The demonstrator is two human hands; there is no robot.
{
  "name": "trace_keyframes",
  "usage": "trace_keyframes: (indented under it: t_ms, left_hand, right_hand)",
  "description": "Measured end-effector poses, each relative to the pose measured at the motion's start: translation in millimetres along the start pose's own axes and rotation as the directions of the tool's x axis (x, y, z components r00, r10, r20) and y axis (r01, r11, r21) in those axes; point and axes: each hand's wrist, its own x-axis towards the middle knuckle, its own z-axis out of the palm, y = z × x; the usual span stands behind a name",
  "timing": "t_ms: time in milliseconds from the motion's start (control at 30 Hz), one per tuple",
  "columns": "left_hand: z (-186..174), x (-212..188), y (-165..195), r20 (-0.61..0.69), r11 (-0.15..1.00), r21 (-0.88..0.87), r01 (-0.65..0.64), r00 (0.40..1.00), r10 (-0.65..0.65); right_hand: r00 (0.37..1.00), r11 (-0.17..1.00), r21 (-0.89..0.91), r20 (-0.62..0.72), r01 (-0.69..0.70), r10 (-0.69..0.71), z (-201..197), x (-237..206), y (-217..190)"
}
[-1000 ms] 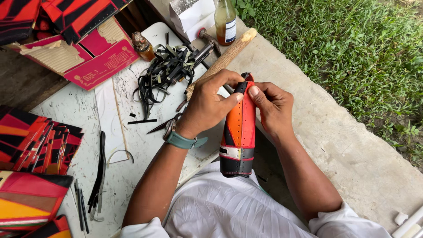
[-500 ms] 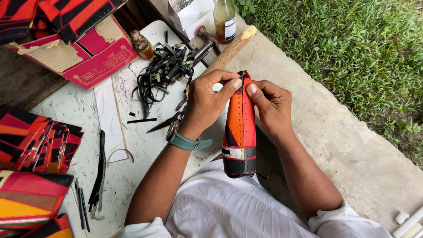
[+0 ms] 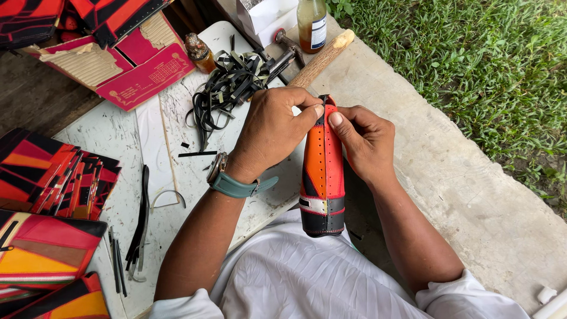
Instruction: The person works on a colorful patchwork leather bag at an outdoor workbench, turning the bag right side out, working the zipper open and closed, and pressing and smoothing the seams and edges by hand. Finished patchwork bags are stacked on the table beside the one being handled.
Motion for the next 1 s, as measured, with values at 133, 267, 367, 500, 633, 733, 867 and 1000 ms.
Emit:
trace_keyframes:
  t_ms: [133,267,367,500,633,733,867,1000]
  left_hand:
    - [3,4,-1,0.002,0.994,0.107,-0.002,1.000,0.002]
    - [16,1,-2,0.008,0.934,0.357,0.010,1.000,-0.014]
    - [14,-15,-8,-0.094,0.990,0.139,0.029,0.995,-0.016]
    - [16,-54,-25,-0.108,0.953,-0.216,0.211,0.965,-0.238]
    - [31,-61,-57,0.008,0.950,-0.305,0.058,0.998,-0.059]
    - [38,-53,-71,0.026,0.833,-0.553,0.036,0.999,-0.027]
    - [24,-41,-70,-0.227,0.750,-0.649,-0.130,0.973,-0.029]
    - [-17,-37,-77,-0.413,0.453,-0.840,-0.300,0.894,-0.175]
  right_hand:
    - [0.999,0.994,-0.109,-0.024,0.029,-0.032,5,-4,-4]
    - [0.972,0.884,-0.428,-0.051,0.187,-0.230,17,-8,-3]
    - [0.993,0.989,-0.148,-0.115,0.003,-0.021,22,-4,1]
    - [0.988,0.985,-0.125,-0.090,0.116,-0.128,22,0,1]
    - [0.993,0.991,-0.073,0.001,0.116,-0.116,30,-5,-3]
    - [0.990,0.997,0.009,0.116,0.079,-0.080,33,-6,-5]
    - [0.944,0.785,0.547,0.299,-0.291,0.141,10,-3,-3]
    - [0.973,0.824,0.539,0.221,-0.177,0.064,-39,-20,5]
